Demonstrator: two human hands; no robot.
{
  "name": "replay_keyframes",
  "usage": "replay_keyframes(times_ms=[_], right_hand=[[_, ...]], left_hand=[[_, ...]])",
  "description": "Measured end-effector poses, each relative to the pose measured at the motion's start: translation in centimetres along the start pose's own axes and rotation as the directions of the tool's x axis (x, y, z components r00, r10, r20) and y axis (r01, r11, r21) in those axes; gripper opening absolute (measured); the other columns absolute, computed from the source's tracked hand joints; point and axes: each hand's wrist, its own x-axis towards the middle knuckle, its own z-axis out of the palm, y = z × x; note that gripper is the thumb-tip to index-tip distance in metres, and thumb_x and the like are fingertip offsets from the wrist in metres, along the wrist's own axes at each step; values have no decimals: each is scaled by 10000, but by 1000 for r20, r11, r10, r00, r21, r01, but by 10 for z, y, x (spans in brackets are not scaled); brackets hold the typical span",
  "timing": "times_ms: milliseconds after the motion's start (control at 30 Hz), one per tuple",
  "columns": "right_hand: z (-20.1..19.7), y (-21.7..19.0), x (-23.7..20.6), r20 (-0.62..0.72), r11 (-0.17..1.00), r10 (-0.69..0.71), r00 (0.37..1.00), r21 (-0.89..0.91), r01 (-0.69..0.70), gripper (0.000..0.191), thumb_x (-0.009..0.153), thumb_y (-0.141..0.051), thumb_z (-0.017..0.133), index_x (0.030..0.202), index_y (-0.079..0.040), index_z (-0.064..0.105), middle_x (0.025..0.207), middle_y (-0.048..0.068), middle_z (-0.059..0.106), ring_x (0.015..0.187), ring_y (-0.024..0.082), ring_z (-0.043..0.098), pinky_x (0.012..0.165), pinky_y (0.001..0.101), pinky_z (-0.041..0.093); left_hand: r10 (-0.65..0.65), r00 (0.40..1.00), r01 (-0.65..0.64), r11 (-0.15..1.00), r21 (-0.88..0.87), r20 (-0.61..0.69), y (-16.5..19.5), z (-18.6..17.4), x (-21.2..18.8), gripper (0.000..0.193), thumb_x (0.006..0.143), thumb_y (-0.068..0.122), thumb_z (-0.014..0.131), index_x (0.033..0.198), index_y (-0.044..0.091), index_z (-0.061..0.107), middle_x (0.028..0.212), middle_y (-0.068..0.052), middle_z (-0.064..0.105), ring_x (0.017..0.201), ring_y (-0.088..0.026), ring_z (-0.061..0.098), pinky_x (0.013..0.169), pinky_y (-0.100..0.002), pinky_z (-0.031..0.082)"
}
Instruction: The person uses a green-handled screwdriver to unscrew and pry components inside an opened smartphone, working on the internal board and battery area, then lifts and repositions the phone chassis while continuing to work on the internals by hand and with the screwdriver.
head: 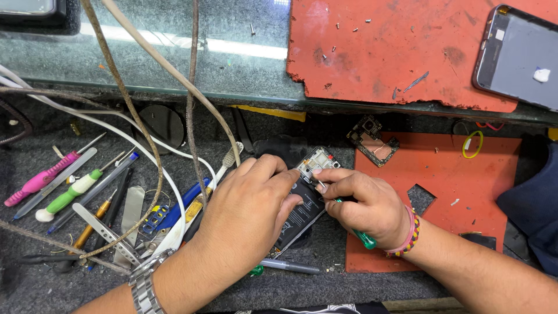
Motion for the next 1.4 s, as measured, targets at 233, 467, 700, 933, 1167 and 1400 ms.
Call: replay_keyframes(times_ms=[233, 467, 700, 933, 1167, 1400], right_hand=[[-5, -3, 7, -56, 1000, 6, 998, 1, -6, 205, 787, 48, 775, 855, -55, 611, 1004, 102, 623, 1125, 365, 711, 852, 382, 647], [0, -14, 15, -292, 994, 111, 950, 13, -112, 266, 873, 86, 788, 937, -63, 578, 972, 72, 594, 1051, 265, 738, 854, 332, 646], [-18, -27, 18, -399, 945, 326, 857, 175, -278, 283, 937, 128, 699, 1070, -43, 517, 1056, 100, 594, 1051, 231, 734, 876, 278, 608], [-34, -33, 3, -329, 779, 583, 743, 487, -395, 299, 971, 35, 682, 1193, -28, 492, 1034, 65, 668, 912, 137, 704, 823, 277, 609], [-56, -35, 9, 106, 760, 640, 761, 53, -647, 180, 829, -215, 773, 923, -69, 726, 633, 84, 639, 560, 207, 647, 533, 360, 516], [-55, -46, 24, 478, 746, 634, 608, -171, -643, 318, 756, -327, 791, 991, -123, 729, 673, 157, 665, 578, 376, 648, 527, 473, 489]], left_hand=[[11, 1000, -11, 1000, 5, -29, 2, 2, -3, 344, 810, 183, 766, 1119, 42, 711, 1011, -83, 611, 950, -290, 618, 799, -414, 499], [-34, 999, 34, 999, -6, -28, 6, -1, -6, 321, 834, 195, 752, 1110, 39, 703, 1006, -96, 621, 944, -307, 635, 793, -425, 508], [-224, 973, 220, 972, 80, 50, 17, -15, -20, 454, 777, 319, 813, 1027, -15, 634, 968, -189, 635, 875, -383, 649, 716, -468, 526], [-215, 974, 202, 966, 161, 71, 22, -16, -25, 498, 784, 355, 813, 1028, -13, 583, 931, -194, 641, 845, -372, 668, 682, -448, 544], [-220, 971, 198, 960, 199, 97, 18, -16, -22, 450, 822, 387, 782, 952, 1, 593, 861, -178, 666, 818, -363, 688, 662, -453, 552], [-177, 982, 172, 982, 84, 60, 19, -23, -22, 377, 852, 399, 749, 935, 45, 650, 862, -145, 696, 816, -366, 694, 650, -471, 540]])
